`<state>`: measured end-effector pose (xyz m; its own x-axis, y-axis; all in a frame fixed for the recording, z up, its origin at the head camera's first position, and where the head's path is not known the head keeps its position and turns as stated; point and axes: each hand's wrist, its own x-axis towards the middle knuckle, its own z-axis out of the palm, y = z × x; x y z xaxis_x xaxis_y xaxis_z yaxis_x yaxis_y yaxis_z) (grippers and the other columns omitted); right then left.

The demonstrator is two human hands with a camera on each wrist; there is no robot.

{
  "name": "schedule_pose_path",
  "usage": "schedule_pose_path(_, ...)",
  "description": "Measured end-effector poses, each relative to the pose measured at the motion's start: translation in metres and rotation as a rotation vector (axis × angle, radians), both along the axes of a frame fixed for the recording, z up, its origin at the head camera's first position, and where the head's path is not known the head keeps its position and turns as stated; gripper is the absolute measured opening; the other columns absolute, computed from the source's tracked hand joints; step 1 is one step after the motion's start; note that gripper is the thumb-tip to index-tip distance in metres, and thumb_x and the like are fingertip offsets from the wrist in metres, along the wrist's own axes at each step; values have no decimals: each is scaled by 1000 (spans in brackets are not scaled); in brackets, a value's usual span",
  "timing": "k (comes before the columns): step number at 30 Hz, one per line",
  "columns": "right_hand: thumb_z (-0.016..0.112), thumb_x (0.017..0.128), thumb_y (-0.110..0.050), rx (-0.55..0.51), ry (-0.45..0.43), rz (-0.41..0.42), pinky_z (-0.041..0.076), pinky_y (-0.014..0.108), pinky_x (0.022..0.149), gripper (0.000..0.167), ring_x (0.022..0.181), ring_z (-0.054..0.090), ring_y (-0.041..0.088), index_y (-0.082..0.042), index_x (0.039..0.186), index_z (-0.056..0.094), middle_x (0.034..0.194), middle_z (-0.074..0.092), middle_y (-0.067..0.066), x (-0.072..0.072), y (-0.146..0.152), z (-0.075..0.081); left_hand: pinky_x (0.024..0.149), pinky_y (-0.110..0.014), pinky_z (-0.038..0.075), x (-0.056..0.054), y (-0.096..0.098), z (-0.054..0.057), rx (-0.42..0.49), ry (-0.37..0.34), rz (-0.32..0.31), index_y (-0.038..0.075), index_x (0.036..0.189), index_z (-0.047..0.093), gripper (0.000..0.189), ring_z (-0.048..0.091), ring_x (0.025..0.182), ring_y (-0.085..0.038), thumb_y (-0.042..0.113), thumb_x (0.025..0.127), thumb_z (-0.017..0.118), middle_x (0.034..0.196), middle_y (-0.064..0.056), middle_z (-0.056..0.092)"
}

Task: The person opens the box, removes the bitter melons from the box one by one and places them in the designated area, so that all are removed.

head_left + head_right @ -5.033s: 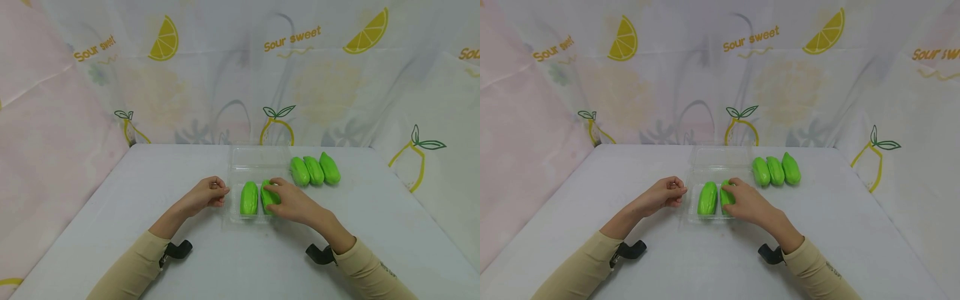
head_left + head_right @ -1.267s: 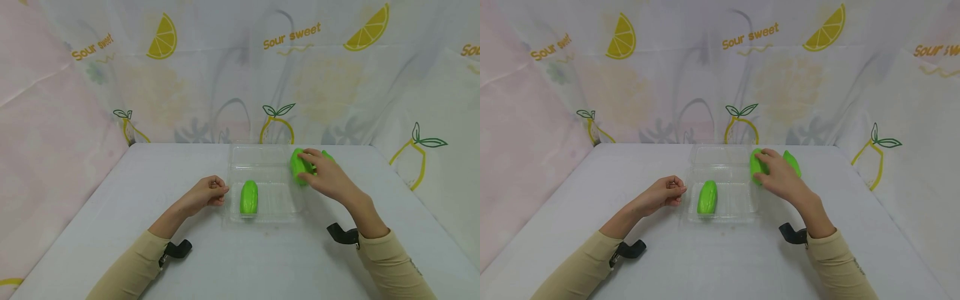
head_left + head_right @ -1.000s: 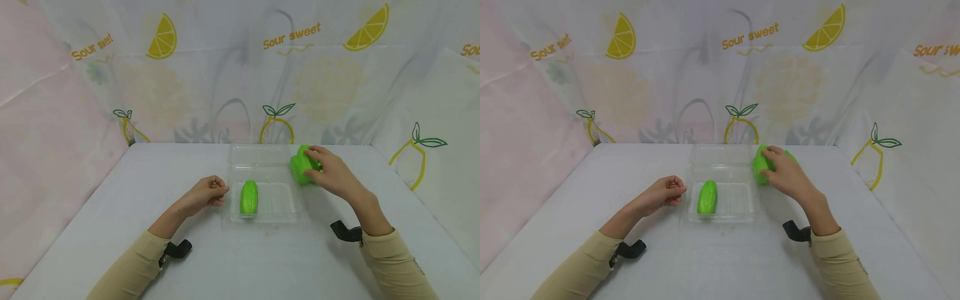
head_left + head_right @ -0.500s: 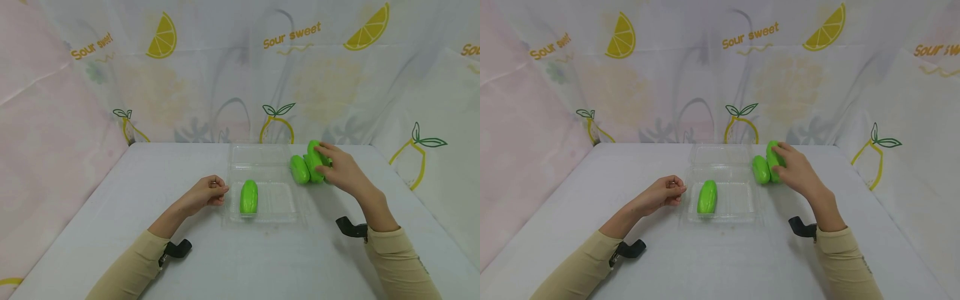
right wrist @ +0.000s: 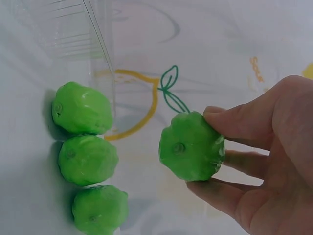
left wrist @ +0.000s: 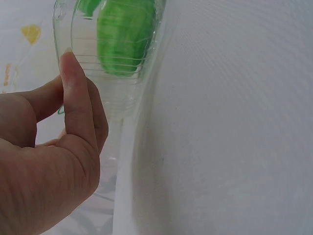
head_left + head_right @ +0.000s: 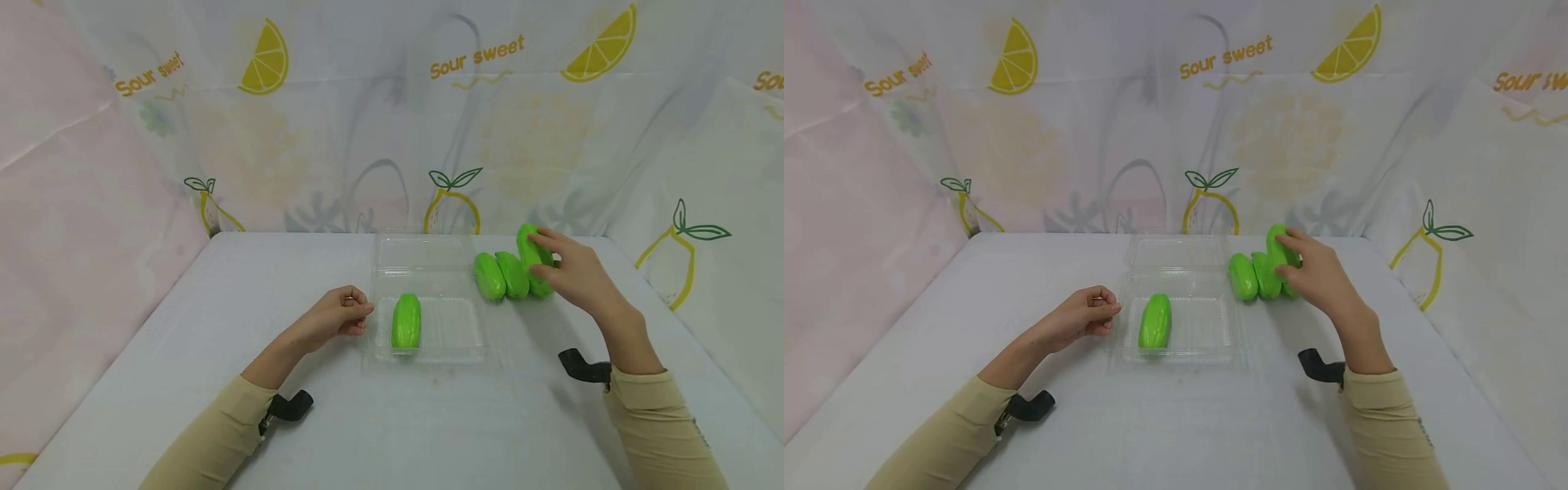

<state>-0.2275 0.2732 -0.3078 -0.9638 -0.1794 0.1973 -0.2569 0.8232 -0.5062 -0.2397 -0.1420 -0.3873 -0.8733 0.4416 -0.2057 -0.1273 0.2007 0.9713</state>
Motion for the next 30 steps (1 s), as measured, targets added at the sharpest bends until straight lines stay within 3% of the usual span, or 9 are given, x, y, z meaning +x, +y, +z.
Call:
schedule_pose_path(7, 63, 95, -12, 30, 2, -33, 49, 61, 98, 59, 123, 53, 53, 2, 148, 41, 159, 30, 23, -2, 6, 0, 63, -17, 56, 0, 0, 0, -2, 1, 3, 1, 108, 47, 22, 56, 68, -8, 16, 100, 61, 78, -1, 56)
schedule_pose_path(20, 59, 99, -18, 52, -37, -67, 48, 63, 93, 60, 121, 50, 56, 2, 150, 35, 159, 27, 27, -6, 24, -3, 62, -17, 56, 0, 0, -1, 0, -7, 2, 1, 108, 47, 21, 57, 67, -8, 15, 100, 60, 77, -1, 56)
schedule_pose_path(30, 59, 98, -14, 57, -35, -80, 47, 64, 93, 59, 123, 46, 57, 7, 148, 37, 155, 29, 32, -11, 34, -10, 63, -17, 56, 0, 0, 0, -6, 4, 1, 1, 109, 47, 22, 57, 68, -8, 16, 100, 60, 78, -1, 56)
